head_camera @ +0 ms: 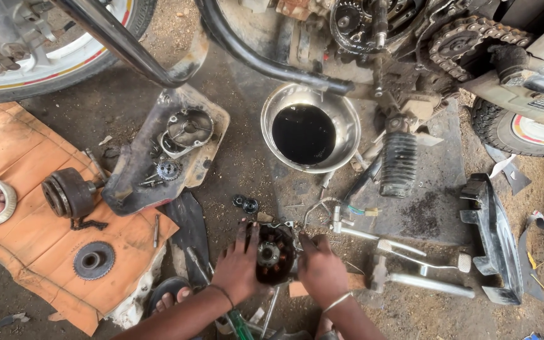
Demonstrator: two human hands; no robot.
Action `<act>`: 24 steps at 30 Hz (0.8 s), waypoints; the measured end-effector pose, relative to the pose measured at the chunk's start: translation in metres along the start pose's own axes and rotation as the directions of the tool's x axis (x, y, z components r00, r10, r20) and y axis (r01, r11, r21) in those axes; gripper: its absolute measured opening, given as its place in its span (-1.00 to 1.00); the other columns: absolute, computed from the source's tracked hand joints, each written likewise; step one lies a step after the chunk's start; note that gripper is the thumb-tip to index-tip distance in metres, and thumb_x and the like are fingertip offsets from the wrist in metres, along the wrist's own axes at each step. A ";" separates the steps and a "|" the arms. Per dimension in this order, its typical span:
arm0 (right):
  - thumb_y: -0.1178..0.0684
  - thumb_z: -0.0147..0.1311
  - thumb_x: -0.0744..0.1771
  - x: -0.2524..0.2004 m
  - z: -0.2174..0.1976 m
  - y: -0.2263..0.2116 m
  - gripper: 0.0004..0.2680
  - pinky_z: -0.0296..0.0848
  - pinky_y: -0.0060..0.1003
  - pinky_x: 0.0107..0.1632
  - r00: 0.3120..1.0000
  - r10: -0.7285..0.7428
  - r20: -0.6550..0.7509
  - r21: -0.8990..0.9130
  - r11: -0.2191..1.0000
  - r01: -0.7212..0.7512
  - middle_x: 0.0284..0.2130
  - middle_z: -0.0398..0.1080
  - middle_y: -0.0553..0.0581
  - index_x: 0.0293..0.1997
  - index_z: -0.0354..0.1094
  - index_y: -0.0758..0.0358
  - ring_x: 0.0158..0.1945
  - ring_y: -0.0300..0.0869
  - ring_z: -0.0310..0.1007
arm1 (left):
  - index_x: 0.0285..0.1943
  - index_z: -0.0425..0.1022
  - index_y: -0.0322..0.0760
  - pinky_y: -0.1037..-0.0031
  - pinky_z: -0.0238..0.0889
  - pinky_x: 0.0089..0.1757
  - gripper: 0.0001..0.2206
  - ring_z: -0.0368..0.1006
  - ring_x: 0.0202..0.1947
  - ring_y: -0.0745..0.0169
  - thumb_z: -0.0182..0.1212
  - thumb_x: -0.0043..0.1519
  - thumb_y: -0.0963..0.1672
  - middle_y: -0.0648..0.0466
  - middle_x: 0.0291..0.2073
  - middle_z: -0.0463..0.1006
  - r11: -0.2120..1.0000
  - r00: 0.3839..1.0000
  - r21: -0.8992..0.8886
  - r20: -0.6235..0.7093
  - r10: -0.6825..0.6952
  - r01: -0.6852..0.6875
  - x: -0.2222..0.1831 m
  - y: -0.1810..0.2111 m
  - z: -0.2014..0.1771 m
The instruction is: Disassembling and inspecting motorcycle engine components, specifically focusing on the stator coil and related parts.
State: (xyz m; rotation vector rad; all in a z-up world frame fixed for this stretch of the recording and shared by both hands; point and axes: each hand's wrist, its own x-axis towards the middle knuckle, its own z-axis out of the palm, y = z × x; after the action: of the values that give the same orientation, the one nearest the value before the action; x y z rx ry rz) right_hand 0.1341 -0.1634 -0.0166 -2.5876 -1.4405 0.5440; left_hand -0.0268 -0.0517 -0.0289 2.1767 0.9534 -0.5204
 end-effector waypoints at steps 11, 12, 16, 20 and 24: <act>0.17 -0.05 0.32 0.009 -0.027 -0.033 -0.63 0.68 -0.32 -0.37 0.967 0.138 0.213 -0.135 0.985 -0.111 0.10 0.25 0.33 0.31 0.22 0.04 -0.26 0.00 0.59 | 0.56 -0.52 -0.28 -0.03 -0.05 0.32 0.37 0.01 0.40 -0.35 0.64 -0.20 0.11 -0.31 0.49 -0.30 1.000 1.000 -0.010 0.016 0.000 0.001 -0.003 0.002 -0.008; 0.17 -0.06 0.33 0.010 -0.028 -0.035 -0.64 0.67 -0.32 -0.36 0.965 0.140 0.220 -0.160 0.981 -0.106 0.10 0.24 0.35 0.32 0.21 0.05 -0.26 -0.01 0.59 | 0.57 -0.50 -0.26 -0.03 -0.05 0.32 0.35 0.01 0.40 -0.34 0.65 -0.20 0.09 -0.32 0.50 -0.31 1.000 1.000 0.001 0.014 0.003 -0.003 -0.004 0.004 -0.009; 0.18 -0.09 0.35 0.020 -0.038 -0.046 -0.61 0.69 -0.36 -0.38 0.929 0.203 0.309 -0.187 0.971 -0.150 0.16 0.16 0.40 0.38 0.13 0.05 -0.27 -0.02 0.58 | 0.58 -0.51 -0.19 -0.03 -0.05 0.31 0.33 -0.01 0.40 -0.34 0.64 -0.18 0.07 -0.29 0.52 -0.39 1.000 1.000 -0.006 0.026 -0.014 0.014 -0.010 0.010 -0.018; 0.13 -0.09 0.37 0.023 -0.034 -0.035 -0.67 0.66 -0.34 -0.35 0.920 0.212 0.330 -0.180 0.971 -0.159 0.18 0.16 0.40 0.33 0.20 0.05 -0.26 -0.05 0.58 | 0.58 -0.49 -0.16 -0.02 -0.07 0.32 0.32 -0.05 0.42 -0.32 0.64 -0.17 0.07 -0.25 0.51 -0.37 1.000 0.999 -0.005 0.040 -0.030 0.030 -0.008 0.006 -0.014; 0.16 -0.04 0.31 0.014 -0.020 -0.017 -0.62 0.67 -0.28 -0.36 0.971 0.125 0.206 -0.137 0.986 -0.098 0.16 0.19 0.36 0.31 0.21 0.05 -0.31 -0.02 0.59 | 0.58 -0.46 -0.22 -0.04 -0.04 0.31 0.31 -0.02 0.42 -0.32 0.64 -0.18 0.05 -0.22 0.51 -0.28 1.000 1.000 0.007 0.003 0.018 -0.018 -0.006 0.002 -0.019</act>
State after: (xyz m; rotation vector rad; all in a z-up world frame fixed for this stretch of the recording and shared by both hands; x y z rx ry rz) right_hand 0.1349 -0.1410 0.0033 -2.7967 -1.4394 0.7934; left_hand -0.0278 -0.0420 -0.0114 2.1884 0.9305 -0.5192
